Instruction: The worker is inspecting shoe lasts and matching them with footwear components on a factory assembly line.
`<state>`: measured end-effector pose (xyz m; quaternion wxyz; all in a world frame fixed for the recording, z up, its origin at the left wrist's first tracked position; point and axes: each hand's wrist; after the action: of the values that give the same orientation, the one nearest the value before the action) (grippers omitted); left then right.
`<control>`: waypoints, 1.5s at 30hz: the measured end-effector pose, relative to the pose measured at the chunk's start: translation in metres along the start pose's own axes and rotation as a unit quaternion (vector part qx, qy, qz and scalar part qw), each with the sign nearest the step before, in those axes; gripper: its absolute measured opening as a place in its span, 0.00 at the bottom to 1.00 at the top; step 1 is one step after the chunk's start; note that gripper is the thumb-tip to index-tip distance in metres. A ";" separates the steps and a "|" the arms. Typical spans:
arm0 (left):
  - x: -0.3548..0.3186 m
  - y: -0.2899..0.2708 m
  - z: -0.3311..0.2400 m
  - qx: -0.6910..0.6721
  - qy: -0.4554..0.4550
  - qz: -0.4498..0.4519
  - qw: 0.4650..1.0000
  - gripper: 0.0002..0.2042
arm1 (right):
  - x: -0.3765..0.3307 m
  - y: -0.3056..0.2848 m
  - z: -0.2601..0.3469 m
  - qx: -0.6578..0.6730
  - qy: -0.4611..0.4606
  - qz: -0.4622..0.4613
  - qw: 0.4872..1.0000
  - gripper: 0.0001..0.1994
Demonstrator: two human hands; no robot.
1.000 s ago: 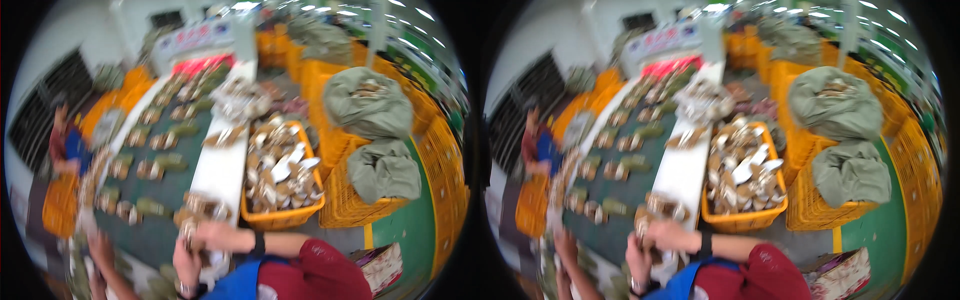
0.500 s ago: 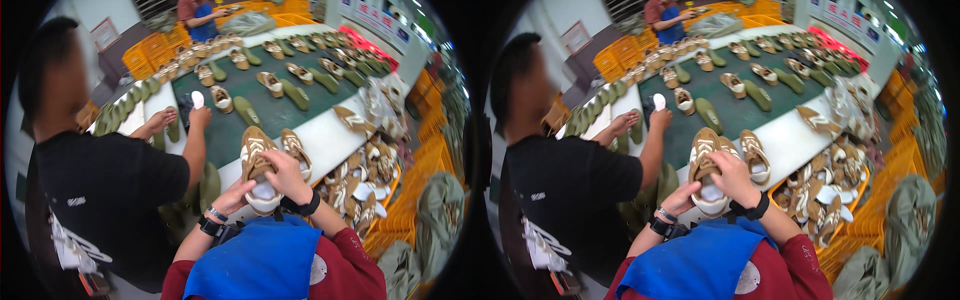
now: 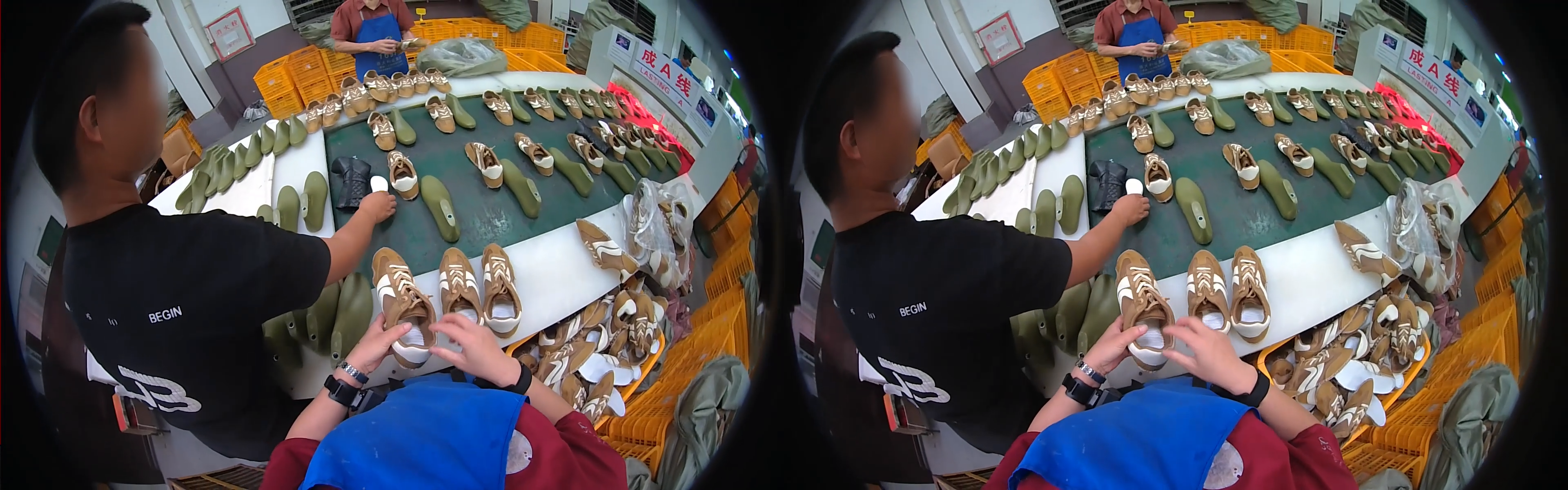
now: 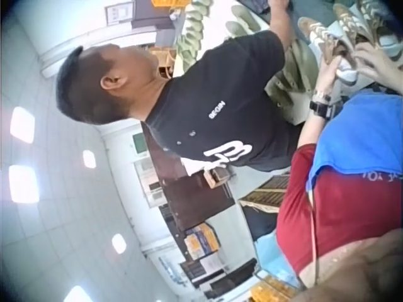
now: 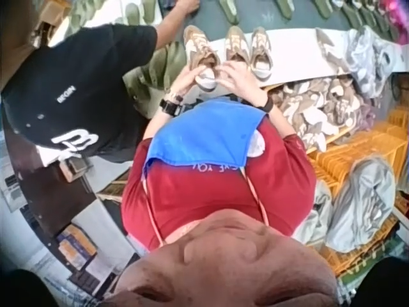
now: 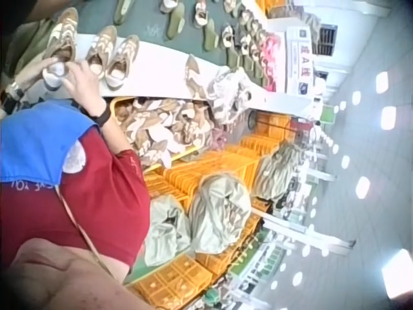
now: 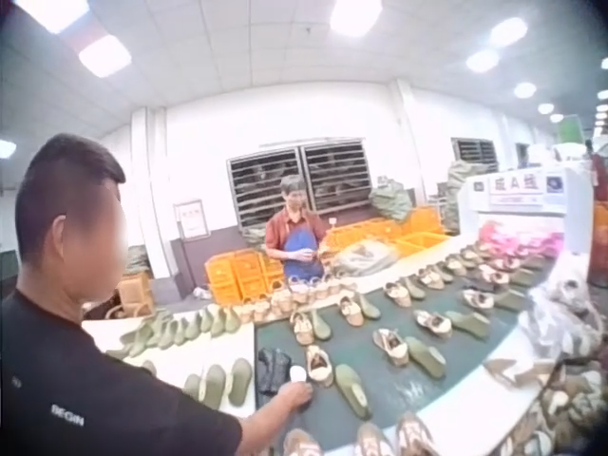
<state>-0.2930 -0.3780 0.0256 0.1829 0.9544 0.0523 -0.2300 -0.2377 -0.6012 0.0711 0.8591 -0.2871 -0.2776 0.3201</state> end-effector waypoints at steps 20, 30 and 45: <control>-0.014 -0.104 0.020 0.687 0.176 -0.432 0.557 0.30 | -0.015 -0.090 -0.072 0.060 0.156 -0.170 0.971 0.14; 0.002 -0.102 0.036 0.591 0.180 -0.485 0.619 0.22 | -0.070 -0.089 -0.188 -0.257 0.316 0.078 0.910 0.15; 0.006 -0.101 0.036 0.594 0.219 -0.491 0.598 0.17 | -0.011 -0.013 -0.103 -0.202 0.023 0.172 0.964 0.10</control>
<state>-0.3208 -0.2977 -0.0395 -0.5818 0.7045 0.4033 -0.0493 -0.1711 -0.6496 0.0068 0.7213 -0.5051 -0.2630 0.3941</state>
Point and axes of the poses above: each hand's wrist, its own x-axis towards the middle knuckle, its own y-axis out of the palm, z = x × y, and after that the axes turned 3 degrees about -z, right-handed
